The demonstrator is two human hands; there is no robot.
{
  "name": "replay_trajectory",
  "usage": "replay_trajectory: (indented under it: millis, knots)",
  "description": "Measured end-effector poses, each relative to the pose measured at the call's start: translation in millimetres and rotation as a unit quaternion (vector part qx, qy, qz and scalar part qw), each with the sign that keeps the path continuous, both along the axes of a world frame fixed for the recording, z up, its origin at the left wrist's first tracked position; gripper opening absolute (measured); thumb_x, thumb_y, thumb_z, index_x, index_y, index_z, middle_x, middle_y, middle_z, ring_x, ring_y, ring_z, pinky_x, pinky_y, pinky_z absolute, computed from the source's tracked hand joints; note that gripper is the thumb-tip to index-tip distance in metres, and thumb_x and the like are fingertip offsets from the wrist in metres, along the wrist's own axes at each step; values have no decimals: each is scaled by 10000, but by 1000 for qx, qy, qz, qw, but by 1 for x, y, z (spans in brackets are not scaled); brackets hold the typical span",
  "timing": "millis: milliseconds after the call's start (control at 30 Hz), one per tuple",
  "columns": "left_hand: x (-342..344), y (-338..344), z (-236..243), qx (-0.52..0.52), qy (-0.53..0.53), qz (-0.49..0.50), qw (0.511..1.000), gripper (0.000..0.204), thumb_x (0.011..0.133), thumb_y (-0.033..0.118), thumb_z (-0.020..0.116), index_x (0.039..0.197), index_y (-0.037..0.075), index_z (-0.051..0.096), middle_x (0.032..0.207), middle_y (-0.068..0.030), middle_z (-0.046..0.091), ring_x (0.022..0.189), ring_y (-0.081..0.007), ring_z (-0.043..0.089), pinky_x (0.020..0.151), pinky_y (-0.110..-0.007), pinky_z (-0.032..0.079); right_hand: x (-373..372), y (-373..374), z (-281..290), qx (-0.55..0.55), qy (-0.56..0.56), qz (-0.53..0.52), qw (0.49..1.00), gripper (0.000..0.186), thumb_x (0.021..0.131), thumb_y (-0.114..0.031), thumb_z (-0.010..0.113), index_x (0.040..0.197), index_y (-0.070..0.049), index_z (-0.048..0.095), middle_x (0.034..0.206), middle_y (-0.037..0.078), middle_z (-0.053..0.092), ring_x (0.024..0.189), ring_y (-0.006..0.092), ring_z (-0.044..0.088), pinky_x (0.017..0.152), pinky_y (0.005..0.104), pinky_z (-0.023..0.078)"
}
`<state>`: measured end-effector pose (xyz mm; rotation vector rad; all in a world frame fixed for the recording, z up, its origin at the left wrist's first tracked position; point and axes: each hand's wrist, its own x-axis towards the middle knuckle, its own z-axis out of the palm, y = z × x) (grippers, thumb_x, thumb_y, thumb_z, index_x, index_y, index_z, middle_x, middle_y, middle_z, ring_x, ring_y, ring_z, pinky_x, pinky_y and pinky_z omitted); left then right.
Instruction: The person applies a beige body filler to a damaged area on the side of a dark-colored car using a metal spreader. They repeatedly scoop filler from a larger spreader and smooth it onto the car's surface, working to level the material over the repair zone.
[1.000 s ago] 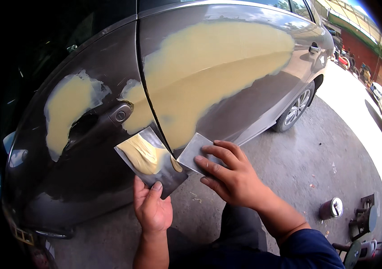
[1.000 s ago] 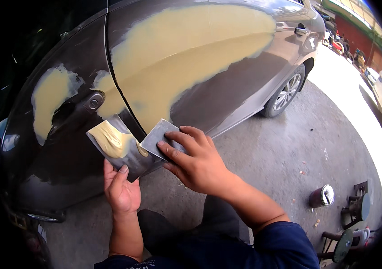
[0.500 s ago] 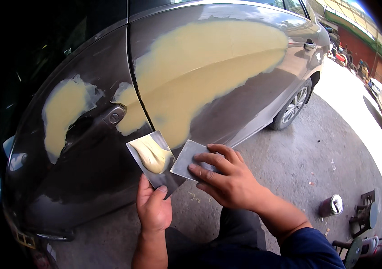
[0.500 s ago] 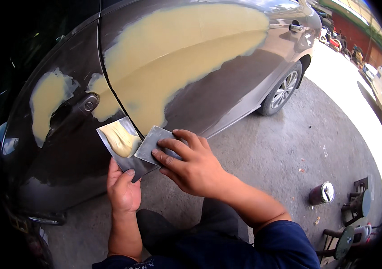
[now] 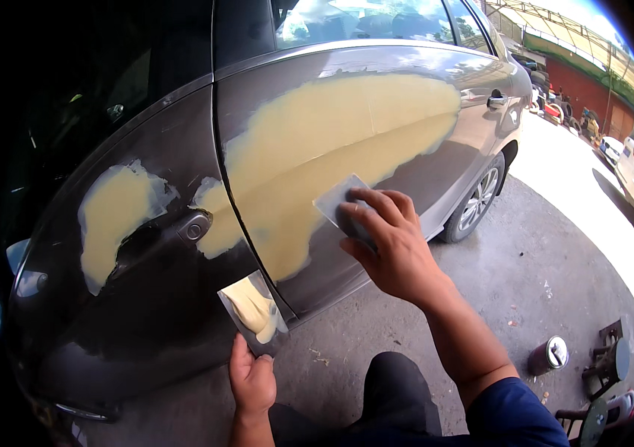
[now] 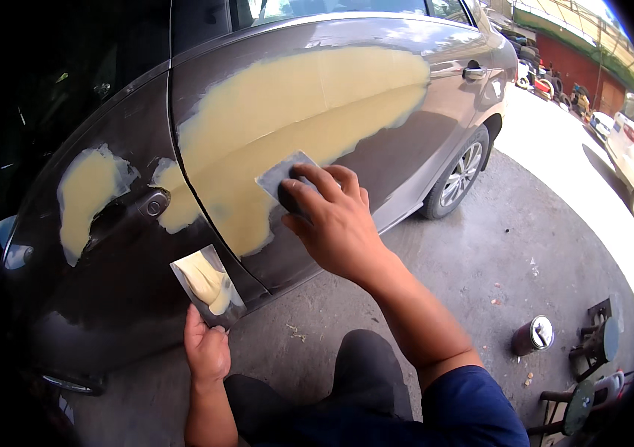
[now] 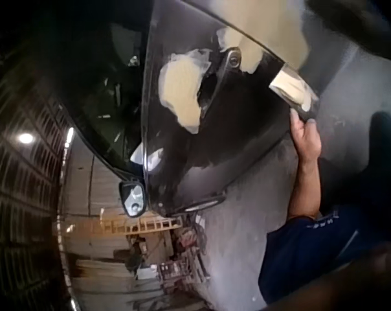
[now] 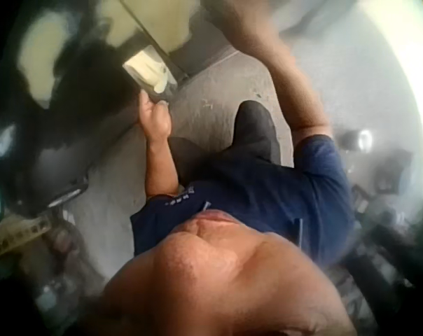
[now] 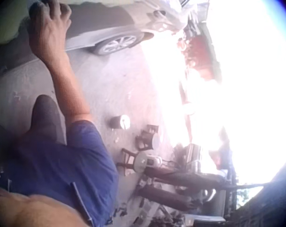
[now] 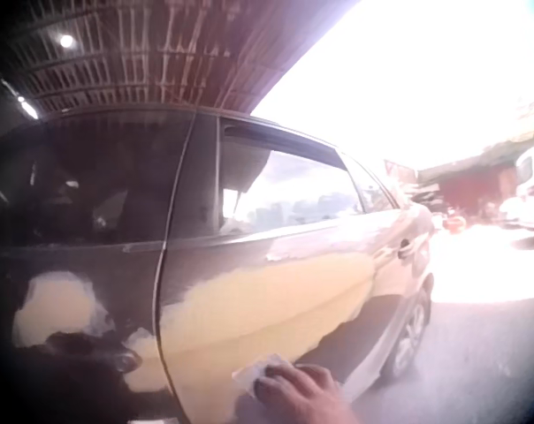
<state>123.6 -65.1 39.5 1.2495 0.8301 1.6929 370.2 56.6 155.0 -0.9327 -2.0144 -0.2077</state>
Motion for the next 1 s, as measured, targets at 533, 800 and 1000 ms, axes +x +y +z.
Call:
replay_trajectory:
  millis: [533, 800, 1000]
  knots:
    - [14, -30, -61, -172, -158, -103, 967, 791, 688, -102, 381, 1476, -31, 360, 1408, -194, 521, 1327, -325, 511, 1114, -475, 419, -63, 51, 125, -21, -155, -149, 976, 388, 971, -269, 480, 1331, -188, 600, 1307, 59, 569, 1159, 380, 499, 919, 522, 456]
    - [18, -31, -58, -175, -249, -115, 945, 776, 712, -94, 401, 1482, -19, 353, 1426, -174, 509, 1329, -322, 506, 1116, -469, 413, -61, 46, 103, 11, -129, -136, 982, 377, 952, -222, 464, 1292, -156, 614, 1321, 83, 571, 1153, 387, 503, 917, 557, 447]
    - [19, -26, -59, -174, -261, -131, 940, 774, 717, -87, 406, 1485, -16, 346, 1434, -173, 499, 1333, -317, 497, 1117, -467, 410, -69, 55, 126, -21, -139, -138, 980, 369, 955, -229, 466, 1276, -153, 631, 1300, 83, 582, 1158, 396, 506, 916, 540, 456]
